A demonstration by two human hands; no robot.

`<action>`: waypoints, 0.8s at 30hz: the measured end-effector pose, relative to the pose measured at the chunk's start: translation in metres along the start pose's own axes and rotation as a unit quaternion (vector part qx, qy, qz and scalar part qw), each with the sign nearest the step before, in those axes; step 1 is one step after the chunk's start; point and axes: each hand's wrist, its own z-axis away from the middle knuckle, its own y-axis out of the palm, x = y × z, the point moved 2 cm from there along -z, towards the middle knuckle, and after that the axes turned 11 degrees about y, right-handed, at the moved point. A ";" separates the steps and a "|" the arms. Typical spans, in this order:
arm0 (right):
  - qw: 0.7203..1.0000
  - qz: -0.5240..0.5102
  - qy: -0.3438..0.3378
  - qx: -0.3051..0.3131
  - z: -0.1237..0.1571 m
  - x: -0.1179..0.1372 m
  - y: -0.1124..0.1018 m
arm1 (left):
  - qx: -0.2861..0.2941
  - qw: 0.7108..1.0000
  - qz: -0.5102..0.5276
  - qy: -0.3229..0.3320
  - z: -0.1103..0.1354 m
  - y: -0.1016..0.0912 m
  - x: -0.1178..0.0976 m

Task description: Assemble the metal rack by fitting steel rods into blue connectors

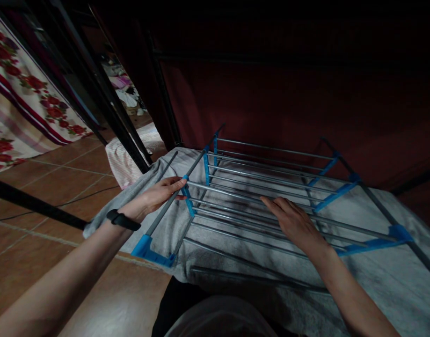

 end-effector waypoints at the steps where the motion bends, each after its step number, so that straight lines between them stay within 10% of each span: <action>1: 1.000 -0.001 -0.001 0.001 0.000 0.000 0.001 | 0.000 1.000 0.026 -0.009 -0.002 0.000 0.000; 24: 1.000 -0.013 0.000 0.004 0.000 0.002 0.003 | -0.097 0.993 0.035 -0.060 -0.008 0.024 -0.014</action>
